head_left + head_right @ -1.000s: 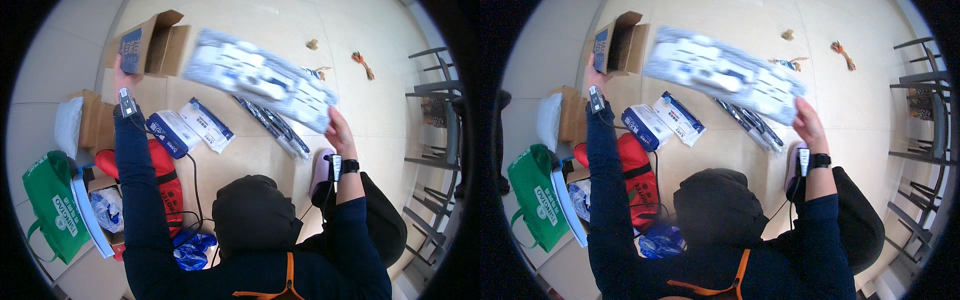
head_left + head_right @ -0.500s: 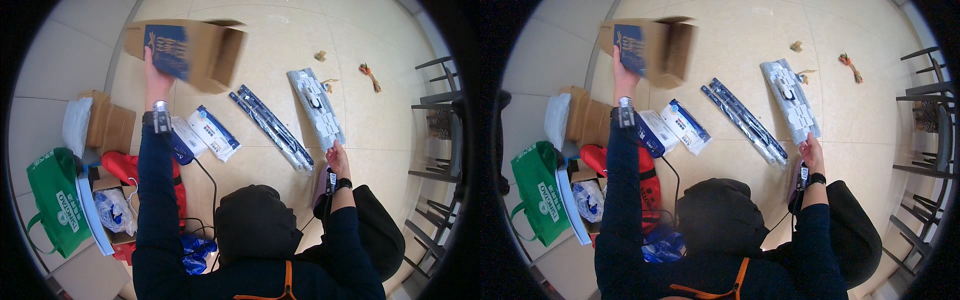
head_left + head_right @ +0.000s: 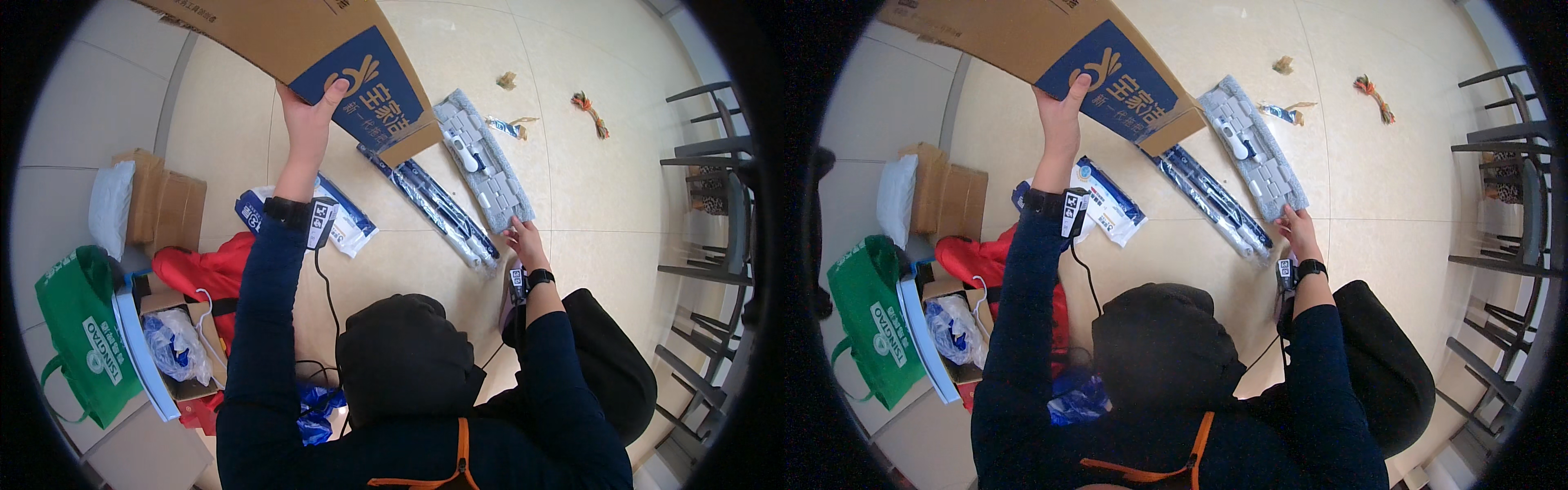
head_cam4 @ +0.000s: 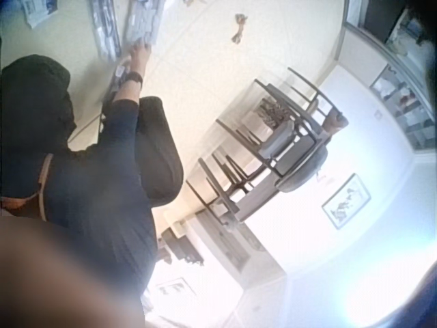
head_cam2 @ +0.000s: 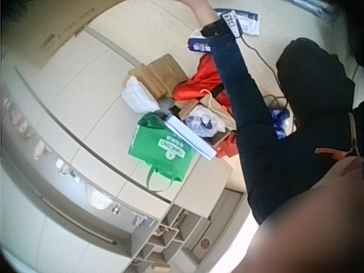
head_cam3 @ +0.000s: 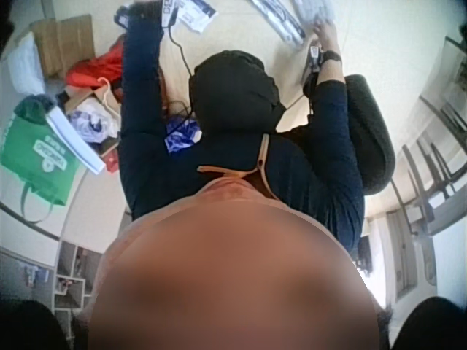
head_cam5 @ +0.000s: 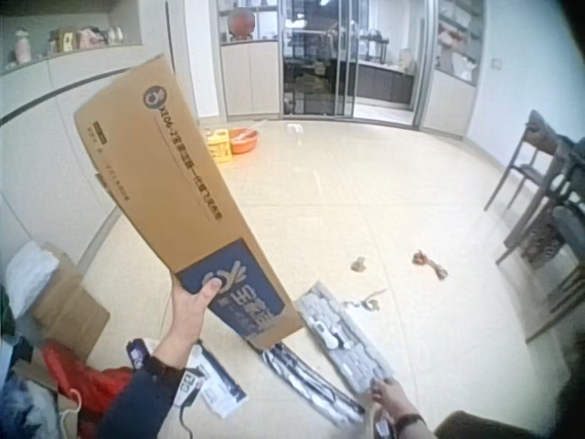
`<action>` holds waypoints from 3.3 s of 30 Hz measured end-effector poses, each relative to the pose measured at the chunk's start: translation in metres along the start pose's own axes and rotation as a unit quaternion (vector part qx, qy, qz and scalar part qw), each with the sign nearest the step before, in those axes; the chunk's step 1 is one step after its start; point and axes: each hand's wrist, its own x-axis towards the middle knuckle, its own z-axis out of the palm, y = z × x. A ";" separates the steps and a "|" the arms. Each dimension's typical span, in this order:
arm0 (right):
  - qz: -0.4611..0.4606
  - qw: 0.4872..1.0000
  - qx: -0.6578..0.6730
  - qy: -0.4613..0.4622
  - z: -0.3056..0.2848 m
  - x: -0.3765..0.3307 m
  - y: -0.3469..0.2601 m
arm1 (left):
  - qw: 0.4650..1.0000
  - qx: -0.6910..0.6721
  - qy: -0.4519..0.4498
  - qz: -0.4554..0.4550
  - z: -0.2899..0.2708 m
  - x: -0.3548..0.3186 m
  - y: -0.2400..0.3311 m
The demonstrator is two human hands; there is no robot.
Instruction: The person unpacks a blue plastic bag and a cardboard box to retrieve a mop head and handle parts. They unwrap the components and connect the handle sections to the mop head, assembling the cleaning tool on the floor.
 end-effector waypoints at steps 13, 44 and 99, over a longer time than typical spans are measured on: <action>0.047 0.996 -0.041 0.069 -0.014 0.020 0.017 | 0.982 -0.071 0.086 -0.154 -0.115 0.035 -0.014; -0.301 0.895 -0.262 0.202 0.145 0.100 -0.016 | 0.818 0.533 0.080 -0.200 -0.368 -0.164 0.436; -0.231 0.937 -0.249 -0.078 0.249 0.040 0.009 | 0.624 0.582 0.491 0.176 -0.563 -0.464 0.509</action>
